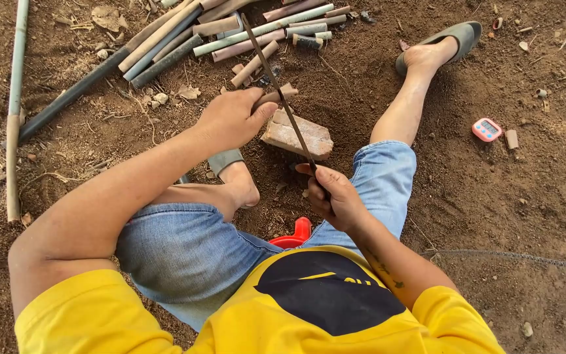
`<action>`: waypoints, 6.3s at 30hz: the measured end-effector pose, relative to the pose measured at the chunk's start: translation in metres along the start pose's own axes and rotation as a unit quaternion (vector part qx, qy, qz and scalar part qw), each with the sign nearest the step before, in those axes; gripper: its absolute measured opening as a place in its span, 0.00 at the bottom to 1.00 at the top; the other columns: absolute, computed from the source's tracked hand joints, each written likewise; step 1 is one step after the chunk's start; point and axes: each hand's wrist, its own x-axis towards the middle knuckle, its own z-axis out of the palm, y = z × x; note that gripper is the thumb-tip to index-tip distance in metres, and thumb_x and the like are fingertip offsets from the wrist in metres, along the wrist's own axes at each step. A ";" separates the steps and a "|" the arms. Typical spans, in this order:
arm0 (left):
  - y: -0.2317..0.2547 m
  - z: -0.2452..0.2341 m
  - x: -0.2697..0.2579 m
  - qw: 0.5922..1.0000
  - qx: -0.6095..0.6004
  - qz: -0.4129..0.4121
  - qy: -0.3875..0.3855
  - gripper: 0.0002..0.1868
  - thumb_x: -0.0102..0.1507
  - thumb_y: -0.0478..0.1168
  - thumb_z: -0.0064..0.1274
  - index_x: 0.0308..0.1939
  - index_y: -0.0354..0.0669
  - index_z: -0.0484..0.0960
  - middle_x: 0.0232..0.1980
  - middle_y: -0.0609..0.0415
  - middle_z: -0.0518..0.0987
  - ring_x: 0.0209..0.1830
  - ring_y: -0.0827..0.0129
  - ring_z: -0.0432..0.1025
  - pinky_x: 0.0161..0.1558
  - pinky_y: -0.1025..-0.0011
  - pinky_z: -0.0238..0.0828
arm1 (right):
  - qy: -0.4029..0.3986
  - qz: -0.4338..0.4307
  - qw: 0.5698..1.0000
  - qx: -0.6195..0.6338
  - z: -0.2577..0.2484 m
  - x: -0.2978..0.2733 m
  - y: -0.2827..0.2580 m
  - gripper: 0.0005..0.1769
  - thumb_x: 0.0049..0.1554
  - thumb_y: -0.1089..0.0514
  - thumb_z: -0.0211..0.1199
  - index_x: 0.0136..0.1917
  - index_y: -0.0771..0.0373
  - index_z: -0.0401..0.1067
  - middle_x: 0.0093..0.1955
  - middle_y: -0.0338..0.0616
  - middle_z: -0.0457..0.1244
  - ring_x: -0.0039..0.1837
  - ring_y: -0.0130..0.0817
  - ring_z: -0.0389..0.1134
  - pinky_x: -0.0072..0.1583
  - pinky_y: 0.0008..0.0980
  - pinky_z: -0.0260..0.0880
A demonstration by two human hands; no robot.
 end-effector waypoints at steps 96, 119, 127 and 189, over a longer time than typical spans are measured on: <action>0.004 -0.004 -0.002 1.000 -0.011 -0.018 0.016 0.25 0.79 0.57 0.33 0.52 0.45 0.81 0.37 0.50 0.79 0.41 0.54 0.79 0.47 0.59 0.77 | -0.002 -0.126 0.986 -0.110 -0.036 0.004 0.038 0.23 0.71 0.55 0.52 0.72 0.72 0.70 0.26 0.36 0.51 0.22 0.20 0.50 0.27 0.20 0.49; -0.006 0.008 0.003 0.996 0.019 -0.031 0.077 0.24 0.75 0.57 0.39 0.59 0.44 0.79 0.50 0.37 0.83 0.56 0.38 0.79 0.57 0.45 0.75 | -0.019 -0.141 0.982 -0.126 -0.024 0.001 0.022 0.22 0.71 0.58 0.51 0.72 0.74 0.69 0.25 0.38 0.53 0.22 0.21 0.51 0.28 0.20 0.50; 0.016 -0.004 0.000 0.997 -0.030 -0.069 0.031 0.25 0.77 0.51 0.34 0.77 0.50 0.64 0.63 0.46 0.79 0.31 0.70 0.72 0.29 0.75 0.76 | -0.011 -0.053 0.985 -0.164 -0.028 -0.009 0.011 0.30 0.68 0.50 0.57 0.78 0.66 0.66 0.29 0.34 0.49 0.31 0.25 0.45 0.35 0.27 0.42; 0.003 0.007 -0.006 1.000 -0.012 -0.005 0.014 0.22 0.75 0.52 0.40 0.56 0.37 0.79 0.46 0.37 0.82 0.51 0.41 0.80 0.51 0.48 0.76 | -0.013 -0.075 0.994 -0.074 -0.019 -0.002 0.025 0.27 0.71 0.50 0.52 0.75 0.70 0.68 0.25 0.34 0.52 0.21 0.20 0.50 0.25 0.20 0.50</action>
